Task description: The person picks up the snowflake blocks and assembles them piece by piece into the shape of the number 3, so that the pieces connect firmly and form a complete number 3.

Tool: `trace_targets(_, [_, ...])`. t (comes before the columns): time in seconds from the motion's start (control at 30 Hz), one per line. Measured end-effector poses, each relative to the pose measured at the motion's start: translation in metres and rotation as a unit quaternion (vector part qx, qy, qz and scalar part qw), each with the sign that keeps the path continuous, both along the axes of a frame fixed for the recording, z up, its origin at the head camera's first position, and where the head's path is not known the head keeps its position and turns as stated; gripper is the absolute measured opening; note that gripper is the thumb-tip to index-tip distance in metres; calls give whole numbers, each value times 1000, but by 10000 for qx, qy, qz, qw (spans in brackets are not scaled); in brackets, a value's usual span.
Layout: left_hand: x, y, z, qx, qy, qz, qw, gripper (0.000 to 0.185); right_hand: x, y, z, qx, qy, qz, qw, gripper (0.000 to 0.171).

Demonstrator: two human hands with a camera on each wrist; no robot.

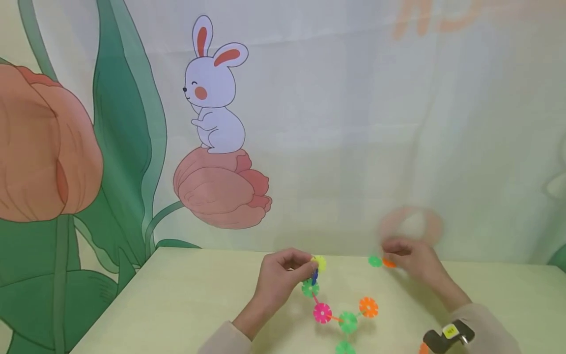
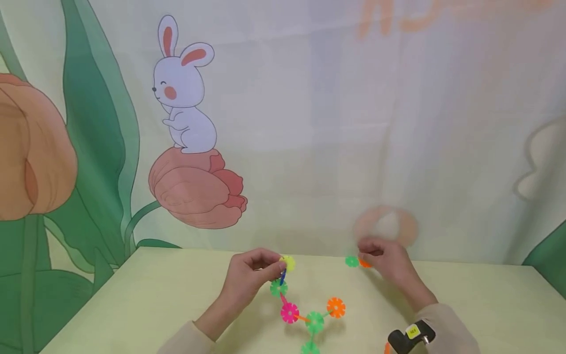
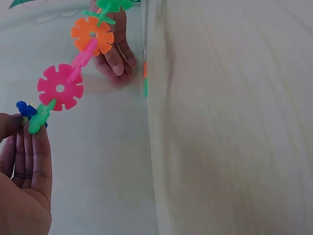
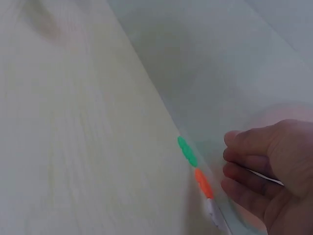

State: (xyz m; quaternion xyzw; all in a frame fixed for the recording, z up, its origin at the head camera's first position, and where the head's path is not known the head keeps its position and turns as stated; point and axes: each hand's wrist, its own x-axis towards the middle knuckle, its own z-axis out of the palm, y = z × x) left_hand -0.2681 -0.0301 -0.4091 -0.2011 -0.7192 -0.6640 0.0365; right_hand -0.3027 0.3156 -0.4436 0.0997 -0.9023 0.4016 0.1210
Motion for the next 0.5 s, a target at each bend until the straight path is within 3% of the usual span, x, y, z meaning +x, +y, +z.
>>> trace_targets(0.3, [0,2,-3,-98,71,45,9999,14,-11,-7,-9,898,548,774,9914,16])
trace_targets(0.5, [-2,2,-4,-143,52,24,9999,14,-21,-12,-7,1556,401,889,9830,15])
